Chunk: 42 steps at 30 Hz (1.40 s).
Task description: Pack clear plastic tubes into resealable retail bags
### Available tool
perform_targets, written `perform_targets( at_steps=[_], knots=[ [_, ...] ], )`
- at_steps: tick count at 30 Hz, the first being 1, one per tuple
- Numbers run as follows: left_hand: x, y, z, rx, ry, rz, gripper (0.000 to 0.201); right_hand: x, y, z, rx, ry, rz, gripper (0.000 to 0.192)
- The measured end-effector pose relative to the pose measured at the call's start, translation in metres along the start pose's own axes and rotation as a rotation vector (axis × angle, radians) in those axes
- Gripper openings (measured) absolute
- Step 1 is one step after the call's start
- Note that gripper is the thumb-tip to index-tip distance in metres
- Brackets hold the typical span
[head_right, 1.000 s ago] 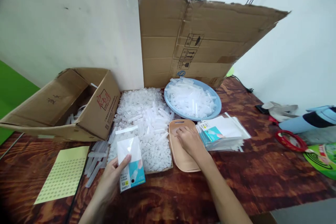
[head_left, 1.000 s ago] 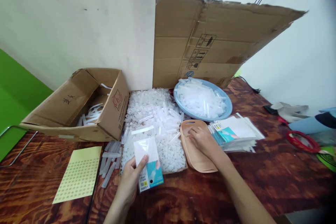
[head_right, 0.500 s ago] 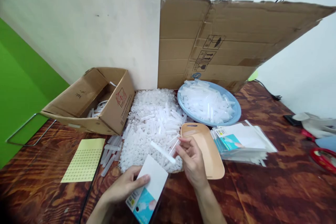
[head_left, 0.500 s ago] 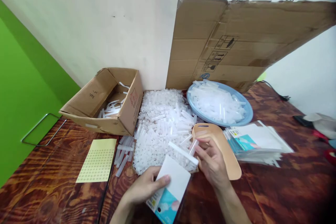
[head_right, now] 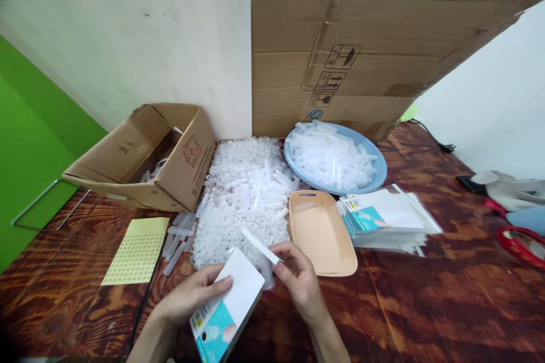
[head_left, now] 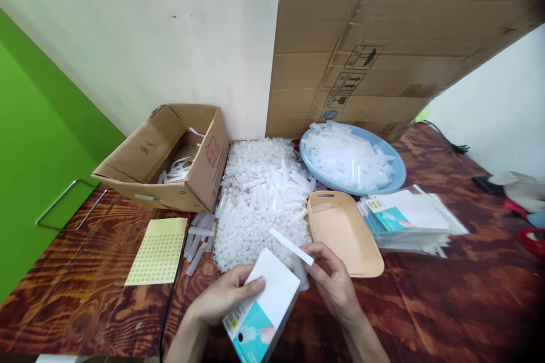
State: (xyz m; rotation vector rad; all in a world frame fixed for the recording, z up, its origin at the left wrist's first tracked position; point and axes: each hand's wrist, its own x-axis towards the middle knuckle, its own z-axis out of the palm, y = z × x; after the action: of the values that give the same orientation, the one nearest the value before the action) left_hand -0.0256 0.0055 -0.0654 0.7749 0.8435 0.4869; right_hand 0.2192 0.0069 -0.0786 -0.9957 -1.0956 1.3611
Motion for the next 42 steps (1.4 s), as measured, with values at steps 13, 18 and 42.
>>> perform_targets(
  at_steps=[13,18,42],
  knots=[
    [-0.009,0.003,-0.009,0.035,0.081,-0.038,0.048,0.005,-0.013,-0.013,-0.009,-0.176,0.067,0.016],
    [-0.010,0.001,-0.013,0.067,-0.047,-0.089,0.052,0.010,-0.004,-0.009,0.157,-0.073,0.126,0.036],
    [0.008,-0.004,-0.013,0.134,0.306,0.017,0.058,-0.001,0.012,0.008,-0.097,-0.285,0.011,0.029]
  ],
)
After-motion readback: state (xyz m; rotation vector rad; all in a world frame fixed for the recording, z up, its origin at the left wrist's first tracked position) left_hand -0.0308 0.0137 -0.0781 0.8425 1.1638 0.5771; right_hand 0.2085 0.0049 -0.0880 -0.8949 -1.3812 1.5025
